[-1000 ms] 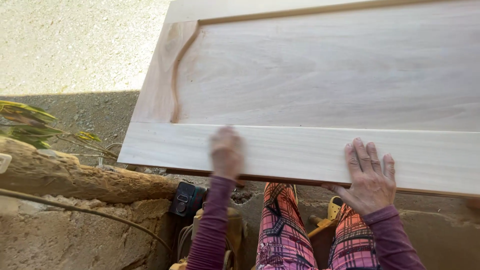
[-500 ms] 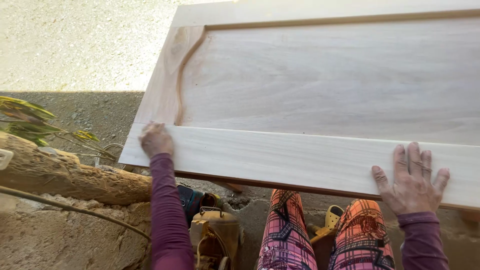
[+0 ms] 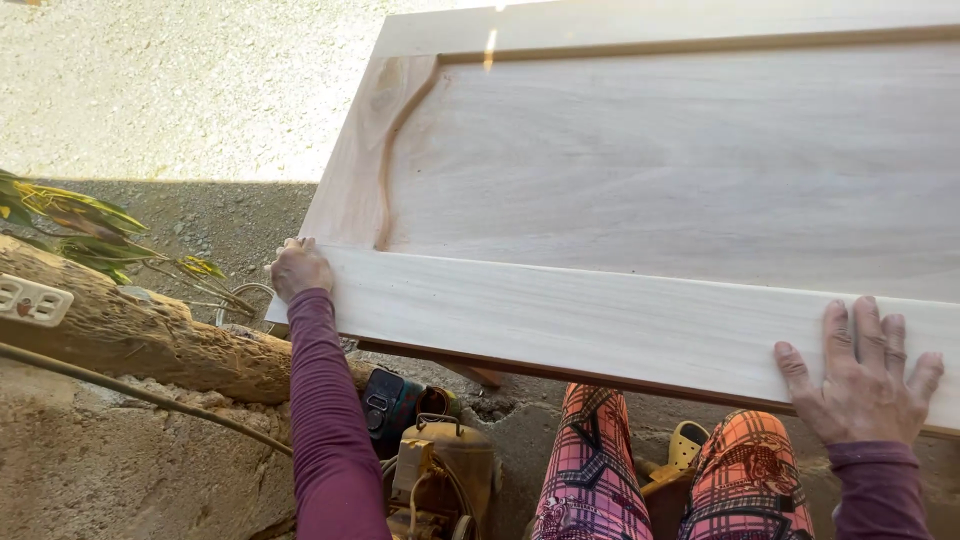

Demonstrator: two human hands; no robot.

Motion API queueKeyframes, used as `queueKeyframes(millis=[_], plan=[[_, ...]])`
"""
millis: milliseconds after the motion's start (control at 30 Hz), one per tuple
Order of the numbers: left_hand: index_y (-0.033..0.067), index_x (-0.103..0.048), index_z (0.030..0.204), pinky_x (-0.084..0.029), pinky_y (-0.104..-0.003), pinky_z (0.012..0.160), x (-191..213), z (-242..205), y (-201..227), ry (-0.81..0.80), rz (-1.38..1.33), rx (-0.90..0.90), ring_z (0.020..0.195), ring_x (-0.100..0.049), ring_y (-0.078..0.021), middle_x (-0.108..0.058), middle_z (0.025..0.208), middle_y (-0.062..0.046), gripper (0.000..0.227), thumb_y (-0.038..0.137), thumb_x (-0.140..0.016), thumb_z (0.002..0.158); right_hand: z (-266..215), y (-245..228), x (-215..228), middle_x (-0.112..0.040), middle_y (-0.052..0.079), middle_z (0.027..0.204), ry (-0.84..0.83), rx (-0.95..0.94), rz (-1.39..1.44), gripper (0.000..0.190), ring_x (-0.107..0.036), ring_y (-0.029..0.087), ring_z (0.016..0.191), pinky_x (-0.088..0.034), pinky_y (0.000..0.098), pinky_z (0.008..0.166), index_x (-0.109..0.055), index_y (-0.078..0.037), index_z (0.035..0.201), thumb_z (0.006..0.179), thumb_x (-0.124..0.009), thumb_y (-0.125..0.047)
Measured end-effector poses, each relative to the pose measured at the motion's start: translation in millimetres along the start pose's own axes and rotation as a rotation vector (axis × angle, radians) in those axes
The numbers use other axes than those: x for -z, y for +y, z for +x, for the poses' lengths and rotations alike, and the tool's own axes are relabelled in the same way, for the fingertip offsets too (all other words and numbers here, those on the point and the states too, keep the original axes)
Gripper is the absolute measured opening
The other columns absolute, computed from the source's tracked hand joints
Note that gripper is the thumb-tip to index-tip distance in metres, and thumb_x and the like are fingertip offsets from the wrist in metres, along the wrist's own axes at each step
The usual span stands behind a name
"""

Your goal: The person is sanding a wooden cabinet door using a small piece of sandpaper.

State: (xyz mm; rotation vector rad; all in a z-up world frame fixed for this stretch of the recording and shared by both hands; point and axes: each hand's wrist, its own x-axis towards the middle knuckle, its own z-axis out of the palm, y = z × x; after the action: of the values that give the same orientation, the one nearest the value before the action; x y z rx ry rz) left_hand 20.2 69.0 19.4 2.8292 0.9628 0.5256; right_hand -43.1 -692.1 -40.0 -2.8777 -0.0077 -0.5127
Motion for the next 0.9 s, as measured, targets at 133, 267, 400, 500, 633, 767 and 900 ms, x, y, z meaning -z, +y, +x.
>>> queueKeyframes(millis=[133, 267, 400, 500, 633, 767, 900], plan=[[0.006, -0.072, 0.115, -0.067, -0.038, 0.088, 9.4, -45.7, 37.6, -0.094, -0.264, 0.253, 0.093, -0.077, -0.0231, -0.077, 0.116, -0.013, 0.025, 0.023, -0.053, 0.117, -3.3, -4.1, 1.4, -0.032, 0.014, 0.175, 0.008, -0.017, -0.033, 0.094, -0.023, 0.037, 0.168, -0.006, 0.0756, 0.13, -0.042, -0.016, 0.168, 0.101, -0.032, -0.082], [0.0089, -0.077, 0.102, -0.06, -0.041, 0.087, -6.9, -74.5, 17.4, 0.241, -0.102, -0.301, 0.101, -0.074, -0.0283, -0.078, 0.116, -0.015, 0.022, 0.027, -0.066, 0.103, 1.7, 0.9, -0.7, -0.027, 0.019, 0.179, 0.03, 0.065, 0.061, 0.099, -0.019, 0.04, 0.165, -0.005, 0.0754, 0.124, -0.037, -0.011, 0.169, 0.103, -0.032, -0.084], [0.0047, -0.072, 0.106, -0.063, -0.041, 0.078, 10.4, -52.2, -11.3, -0.008, -0.12, 0.012, 0.085, -0.073, -0.025, -0.075, 0.1, -0.013, 0.025, 0.024, -0.058, 0.111, -0.9, -1.6, 6.9, -0.025, 0.017, 0.18, -0.021, 0.027, 0.001, 0.098, -0.018, 0.039, 0.166, -0.003, 0.0741, 0.127, -0.034, -0.013, 0.169, 0.101, -0.03, -0.084], [0.0051, -0.072, 0.098, -0.062, -0.035, 0.073, -12.6, -21.7, 4.8, 0.036, 0.03, 0.051, 0.082, -0.071, -0.0211, -0.073, 0.096, -0.011, 0.022, 0.02, -0.061, 0.109, 17.5, 0.0, 4.0, -0.023, 0.017, 0.178, 0.018, 0.021, -0.001, 0.102, -0.018, 0.039, 0.162, -0.003, 0.0739, 0.123, -0.032, -0.014, 0.167, 0.097, -0.027, -0.087], [0.0027, -0.072, 0.114, -0.06, -0.039, 0.087, -27.1, -122.7, 78.2, 0.223, -0.152, -0.297, 0.094, -0.071, -0.0264, -0.075, 0.11, -0.015, 0.025, 0.024, -0.062, 0.108, 4.0, -7.1, 7.7, -0.024, 0.016, 0.179, -0.027, -0.015, -0.031, 0.1, -0.02, 0.039, 0.163, -0.004, 0.0736, 0.127, -0.034, -0.014, 0.168, 0.099, -0.025, -0.087], [0.015, -0.071, 0.113, -0.055, -0.048, 0.103, 6.7, -190.9, 107.8, 0.383, -0.215, -0.726, 0.115, -0.074, -0.0274, -0.075, 0.126, -0.009, 0.024, 0.034, -0.057, 0.107, 3.4, 1.6, -2.7, -0.023, 0.019, 0.178, 0.005, 0.04, 0.034, 0.101, -0.017, 0.042, 0.163, -0.003, 0.0728, 0.123, -0.032, -0.011, 0.169, 0.102, -0.027, -0.087], [0.0084, -0.072, 0.118, -0.058, -0.042, 0.073, 21.7, -119.9, 36.9, 0.058, -0.246, -0.358, 0.068, -0.066, -0.0197, -0.075, 0.112, -0.009, 0.03, 0.031, -0.053, 0.114, 4.0, 3.2, -5.9, -0.022, 0.015, 0.178, -0.035, -0.008, -0.068, 0.099, -0.018, 0.037, 0.163, -0.004, 0.0724, 0.126, -0.033, -0.015, 0.168, 0.098, -0.029, -0.085]])
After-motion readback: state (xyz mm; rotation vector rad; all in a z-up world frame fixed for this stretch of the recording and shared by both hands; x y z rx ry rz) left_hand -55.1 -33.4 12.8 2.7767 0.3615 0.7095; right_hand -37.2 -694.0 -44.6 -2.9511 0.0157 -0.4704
